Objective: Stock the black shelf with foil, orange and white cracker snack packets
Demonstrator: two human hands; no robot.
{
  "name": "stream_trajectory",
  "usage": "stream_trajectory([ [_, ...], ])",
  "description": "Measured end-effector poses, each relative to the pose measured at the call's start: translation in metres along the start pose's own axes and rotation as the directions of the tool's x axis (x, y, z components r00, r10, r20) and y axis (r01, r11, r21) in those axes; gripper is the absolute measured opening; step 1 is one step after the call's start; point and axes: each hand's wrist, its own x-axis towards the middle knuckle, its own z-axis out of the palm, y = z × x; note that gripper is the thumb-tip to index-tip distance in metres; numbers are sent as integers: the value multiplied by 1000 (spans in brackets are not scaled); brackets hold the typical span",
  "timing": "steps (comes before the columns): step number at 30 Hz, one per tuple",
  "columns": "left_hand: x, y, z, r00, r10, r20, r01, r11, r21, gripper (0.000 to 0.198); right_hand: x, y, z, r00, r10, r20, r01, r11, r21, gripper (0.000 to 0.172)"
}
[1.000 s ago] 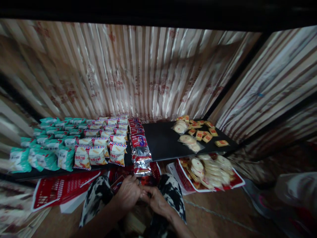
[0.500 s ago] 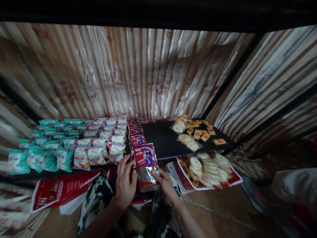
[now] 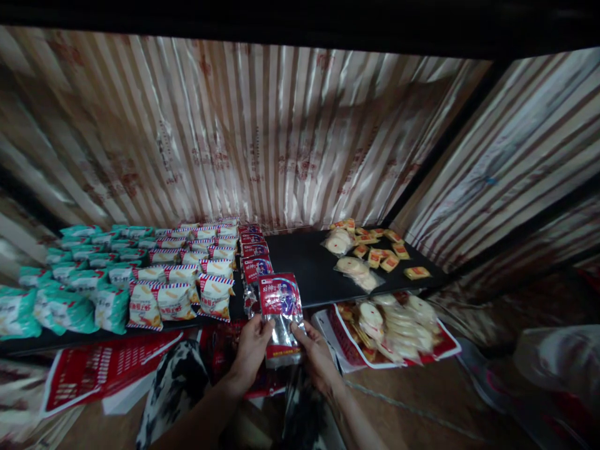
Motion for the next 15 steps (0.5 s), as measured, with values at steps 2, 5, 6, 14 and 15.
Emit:
stream_trajectory([
  [2,6,-3,5,1000,9,-9,-9,1000,27,40,2,-2,-2,1000,-7,-25,8,1000,19,35],
  [5,14,-9,15,1000,13,-10,-12,997,80,32,3,-3,-9,997,-32,-63,35,998,55,34],
  [6,15,-12,19,1000,11,-6,-10,995,95,30,3,-3,-13,997,-39,-73,44,997,65,34],
  [14,4,-47,51,995,-1,101,-26,962,273,18,-13,-4,-47,971,-25,-236,40,997,60,29],
  [15,1,-50,53,993,-9,119,-26,957,289,20,-13,-4,-50,966,-32,-258,46,998,51,30],
])
